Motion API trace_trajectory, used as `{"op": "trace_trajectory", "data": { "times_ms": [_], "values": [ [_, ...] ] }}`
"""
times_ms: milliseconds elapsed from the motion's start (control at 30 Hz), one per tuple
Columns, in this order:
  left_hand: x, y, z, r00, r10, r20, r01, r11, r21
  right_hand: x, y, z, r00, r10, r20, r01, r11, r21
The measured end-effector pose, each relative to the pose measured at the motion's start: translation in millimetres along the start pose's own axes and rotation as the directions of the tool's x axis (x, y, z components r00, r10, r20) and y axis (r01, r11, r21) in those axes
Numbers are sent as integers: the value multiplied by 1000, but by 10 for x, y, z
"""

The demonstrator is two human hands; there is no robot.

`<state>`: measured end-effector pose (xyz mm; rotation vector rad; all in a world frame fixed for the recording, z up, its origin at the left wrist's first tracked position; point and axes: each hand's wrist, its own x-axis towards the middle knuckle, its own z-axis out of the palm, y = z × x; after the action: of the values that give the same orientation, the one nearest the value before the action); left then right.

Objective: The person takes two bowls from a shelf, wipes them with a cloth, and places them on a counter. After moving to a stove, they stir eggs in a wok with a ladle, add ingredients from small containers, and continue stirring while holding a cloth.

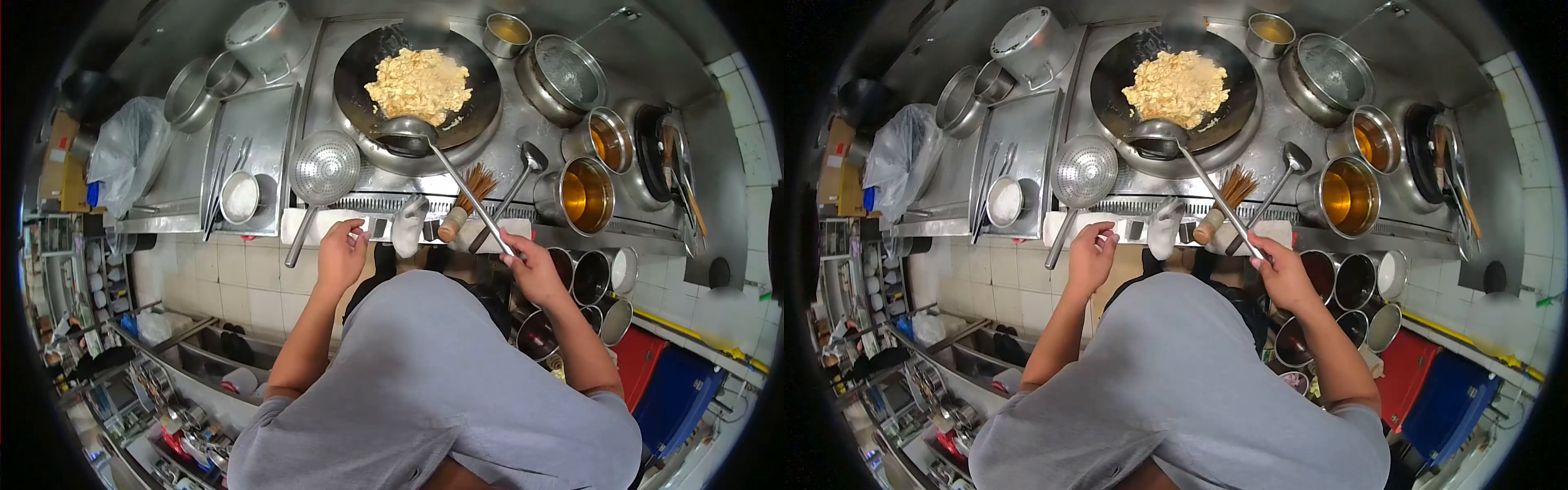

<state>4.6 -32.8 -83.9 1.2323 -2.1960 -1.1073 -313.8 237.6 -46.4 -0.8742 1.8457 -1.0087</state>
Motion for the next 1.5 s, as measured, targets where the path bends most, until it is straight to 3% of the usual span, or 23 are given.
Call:
{"op": "trace_trajectory", "data": {
  "times_ms": [67, 100, 133, 233, 333, 400, 467, 500, 533, 600, 633, 667, 733, 867, 900, 933, 1133, 1267, 1300, 1367, 1400, 1467, 1500],
  "values": [
    [46, -51, -32, 1000, 6, 22, -6, 1000, -6, 210, 154, 134, 976, -189, -112, 144, 934, -326],
    [79, -75, -47, 999, 39, 28, -39, 999, -2, 272, -187, 193, 990, -51, -128, 1, 932, -364],
    [158, -87, -77, 997, 77, 23, -77, 997, 6, 289, -195, 232, 989, -61, -136, 6, 929, -371],
    [248, -56, -150, 996, 79, 48, -75, 994, -76, 185, -233, 514, 977, -104, -186, 73, 984, -165],
    [380, -118, -83, 989, 114, 98, -109, 993, -52, 56, -398, 560, 989, -44, -138, 3, 959, -282],
    [473, -55, -69, 979, 169, 110, -163, 984, -65, -77, -444, 637, 981, -51, -188, -6, 957, -290],
    [539, -10, -42, 967, 220, 127, -212, 974, -76, -187, -288, 712, 961, 1, -276, 13, 999, 49],
    [581, 16, -8, 965, 225, 137, -215, 973, -83, -219, -285, 678, 951, 124, -283, -116, 992, 44],
    [606, 46, 27, 961, 231, 149, -219, 971, -91, -246, -283, 657, 944, 131, -302, -121, 991, 52],
    [649, 142, 71, 945, 264, 194, -250, 963, -97, -333, -273, 605, 912, 25, -410, -68, 994, -90],
    [682, 200, 99, 933, 281, 223, -265, 959, -101, -438, -286, 583, 901, 267, -343, -168, 942, 292],
    [693, 247, 110, 923, 296, 245, -277, 955, -110, -540, -298, 636, 888, 281, -364, -172, 937, 303],
    [701, 305, 169, 912, 326, 248, -305, 945, -119, -755, -342, 749, 824, 288, -488, 7, 857, 516],
    [708, 273, 353, 872, 414, 259, -386, 909, -154, -1219, -314, 681, 674, 210, -708, 52, 943, 330],
    [688, 312, 385, 857, 433, 278, -400, 901, -169, -1314, -390, 633, 636, 297, -713, -33, 933, 359],
    [671, 340, 399, 856, 419, 303, -387, 908, -161, -1371, -255, 608, 598, 270, -755, -5, 943, 333],
    [695, 463, 506, 832, 409, 375, -385, 912, -141, -1494, 203, 445, 530, 449, -719, -23, 856, 517],
    [759, 532, 544, 823, 447, 351, -427, 894, -137, -1488, 377, 338, 577, 483, -658, 14, 800, 599],
    [769, 551, 525, 827, 443, 345, -425, 896, -132, -1475, 417, 353, 585, 479, -654, 14, 801, 599],
    [762, 586, 475, 833, 437, 340, -410, 899, -151, -1467, 463, 446, 518, 354, -778, -132, 933, 336],
    [763, 570, 461, 846, 424, 323, -400, 905, -142, -1462, 390, 476, 539, 344, -769, -131, 936, 327],
    [761, 509, 402, 857, 425, 291, -397, 905, -153, -1487, 152, 520, 528, 195, -826, -153, 979, 134],
    [755, 494, 356, 864, 408, 295, -390, 913, -121, -1487, -44, 514, 579, 181, -795, -76, 983, 168]
  ]
}}
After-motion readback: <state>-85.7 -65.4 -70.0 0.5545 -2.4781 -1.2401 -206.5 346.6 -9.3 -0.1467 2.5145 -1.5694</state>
